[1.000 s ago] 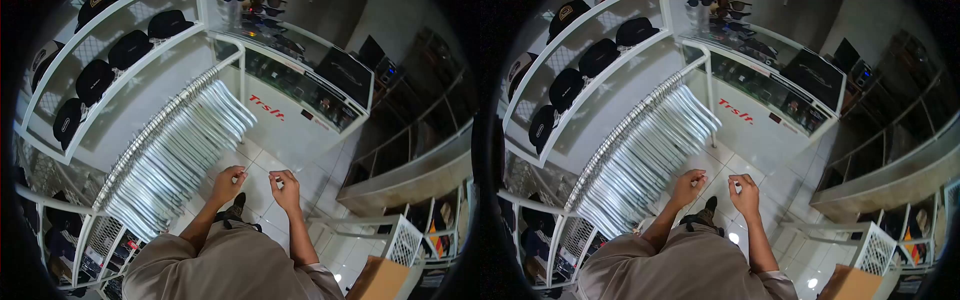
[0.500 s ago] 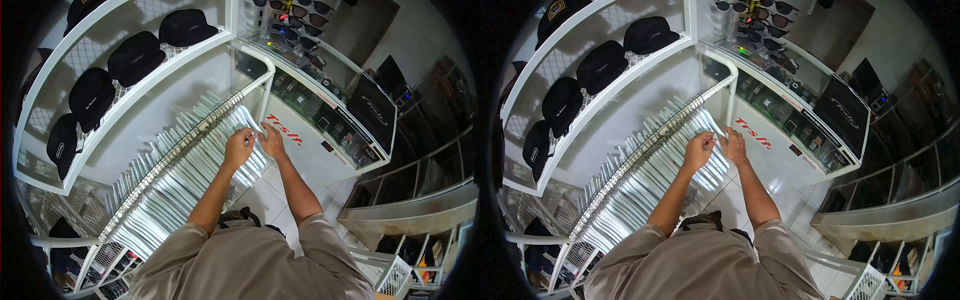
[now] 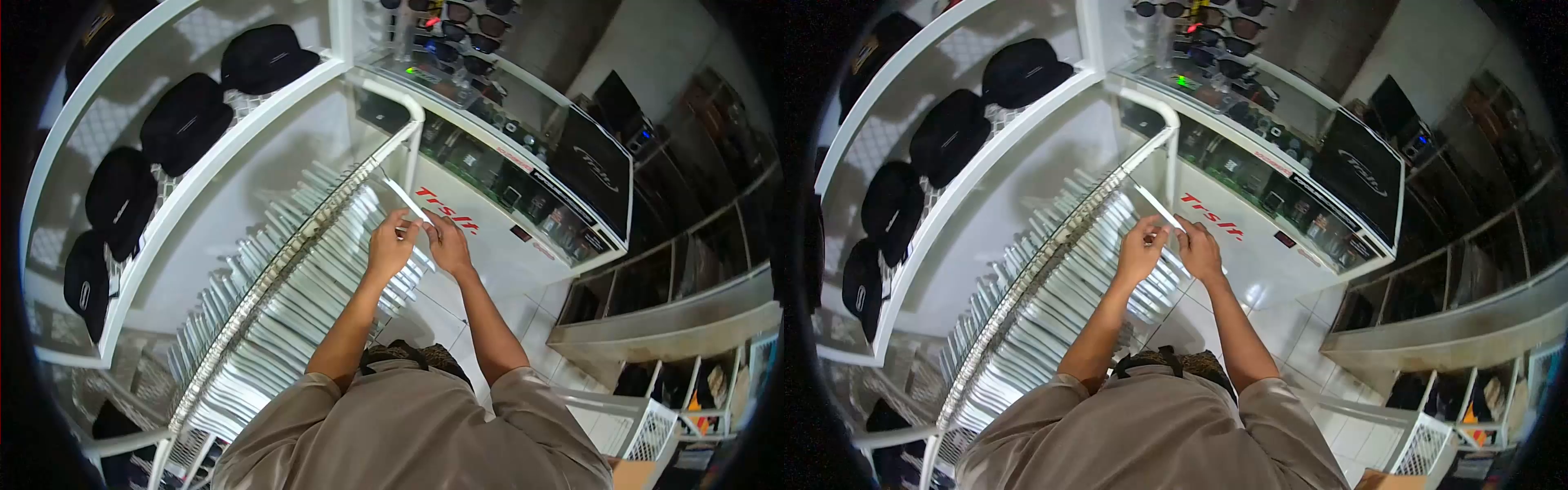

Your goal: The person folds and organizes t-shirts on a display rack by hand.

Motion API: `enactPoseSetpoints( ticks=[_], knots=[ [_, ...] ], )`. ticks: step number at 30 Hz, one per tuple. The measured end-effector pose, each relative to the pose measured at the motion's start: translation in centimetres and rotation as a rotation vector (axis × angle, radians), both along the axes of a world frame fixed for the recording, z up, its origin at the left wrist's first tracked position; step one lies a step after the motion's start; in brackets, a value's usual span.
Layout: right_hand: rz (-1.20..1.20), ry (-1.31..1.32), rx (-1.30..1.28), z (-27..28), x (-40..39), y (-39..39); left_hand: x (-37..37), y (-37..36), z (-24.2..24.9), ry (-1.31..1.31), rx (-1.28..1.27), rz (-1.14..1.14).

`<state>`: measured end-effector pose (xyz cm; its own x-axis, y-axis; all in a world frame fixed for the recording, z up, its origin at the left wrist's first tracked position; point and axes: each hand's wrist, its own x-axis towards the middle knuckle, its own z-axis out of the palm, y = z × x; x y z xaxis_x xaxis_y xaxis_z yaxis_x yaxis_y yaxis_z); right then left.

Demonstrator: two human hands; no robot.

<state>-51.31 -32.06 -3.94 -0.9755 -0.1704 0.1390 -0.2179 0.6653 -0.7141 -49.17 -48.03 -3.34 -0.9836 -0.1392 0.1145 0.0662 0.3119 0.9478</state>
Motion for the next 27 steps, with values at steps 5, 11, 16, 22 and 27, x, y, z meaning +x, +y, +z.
enactPoseSetpoints(
  ticks=[5, 11, 16, 22, 27],
  knots=[
    [-0.164, 0.002, -0.109, 2.4, 4.4, 1.2, -1.2, 2.6, -0.9, -0.068, 0.239, 0.018],
    [-0.255, 0.000, -0.213, 1.1, 13.3, 2.5, 2.2, 5.5, -0.7, -0.070, 0.310, -0.201],
    [-0.471, -0.034, -0.229, 2.0, 20.4, 6.0, 7.8, 7.6, -0.3, -0.139, 0.440, -0.450],
    [-0.625, -0.075, -0.252, 3.6, 31.6, 13.7, 12.9, 12.2, 3.8, 0.281, -0.073, -0.424],
    [-0.865, -0.041, -0.397, 6.1, 45.0, 16.4, 21.2, 19.4, 6.4, 0.607, -0.269, -0.927]
  ],
)
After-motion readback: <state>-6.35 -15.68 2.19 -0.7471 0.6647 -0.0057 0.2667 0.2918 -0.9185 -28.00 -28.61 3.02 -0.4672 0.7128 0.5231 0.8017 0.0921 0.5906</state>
